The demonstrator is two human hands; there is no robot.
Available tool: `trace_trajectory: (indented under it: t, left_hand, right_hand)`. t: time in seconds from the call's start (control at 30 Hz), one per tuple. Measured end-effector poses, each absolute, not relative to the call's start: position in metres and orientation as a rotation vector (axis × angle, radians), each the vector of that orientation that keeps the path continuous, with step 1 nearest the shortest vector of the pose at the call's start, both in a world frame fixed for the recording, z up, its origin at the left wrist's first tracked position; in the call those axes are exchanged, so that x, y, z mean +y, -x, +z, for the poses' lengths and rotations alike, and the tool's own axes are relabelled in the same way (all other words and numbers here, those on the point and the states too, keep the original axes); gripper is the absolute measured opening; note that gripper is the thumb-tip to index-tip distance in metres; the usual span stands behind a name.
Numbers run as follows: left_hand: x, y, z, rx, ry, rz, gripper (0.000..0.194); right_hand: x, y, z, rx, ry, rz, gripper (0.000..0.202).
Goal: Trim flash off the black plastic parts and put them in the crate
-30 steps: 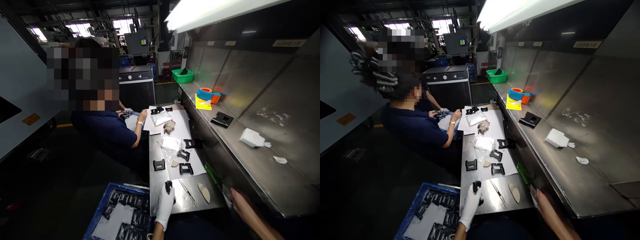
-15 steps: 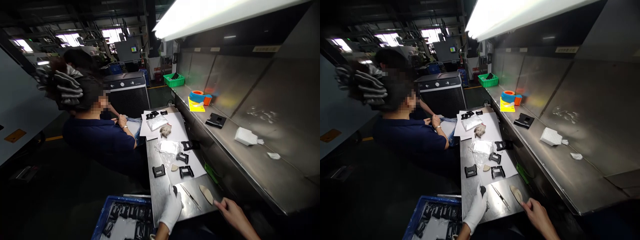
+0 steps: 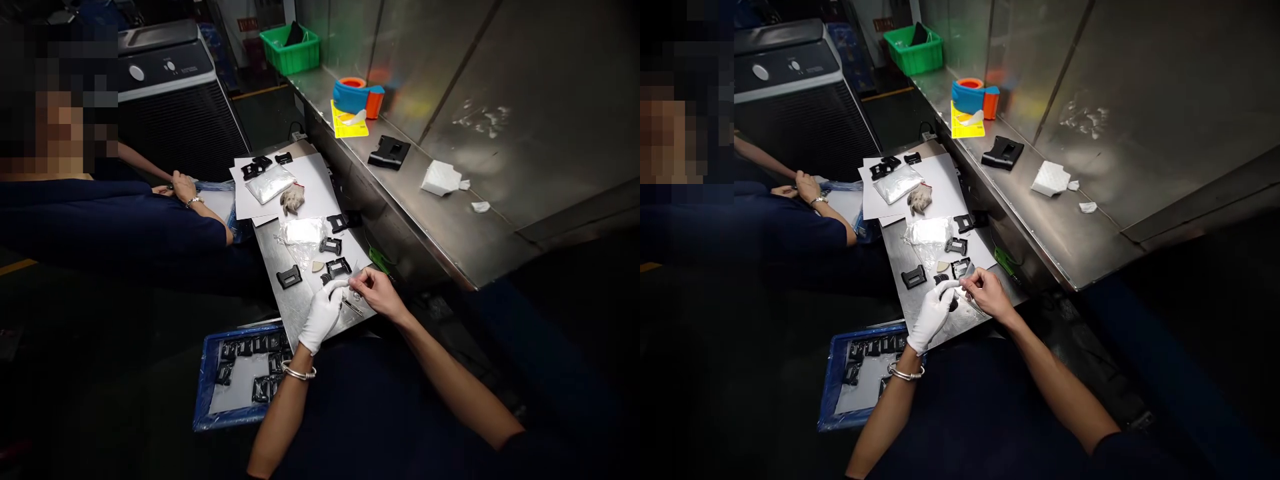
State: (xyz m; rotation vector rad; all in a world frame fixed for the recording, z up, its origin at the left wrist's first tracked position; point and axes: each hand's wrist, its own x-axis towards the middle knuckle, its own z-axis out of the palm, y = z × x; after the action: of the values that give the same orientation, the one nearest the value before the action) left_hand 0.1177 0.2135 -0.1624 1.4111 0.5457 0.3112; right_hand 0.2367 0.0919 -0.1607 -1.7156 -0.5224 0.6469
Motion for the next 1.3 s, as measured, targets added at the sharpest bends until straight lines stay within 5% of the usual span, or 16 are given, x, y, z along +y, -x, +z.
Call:
trace_trajectory:
  t: [0.37, 1.3]
  left_hand:
    - [0.202, -0.123, -0.170, 0.441, -1.503, 0.229, 0.033]
    - [0.181, -0.122, -0.178, 0.405, -1.562, 0.189, 0.035]
  right_hand:
    - [0.077, -0.234, -0.143, -0.423, 1.429, 1.027, 0.046]
    - [0.059, -0.238, -0.152, -0.496, 1.576, 0.804, 0.060]
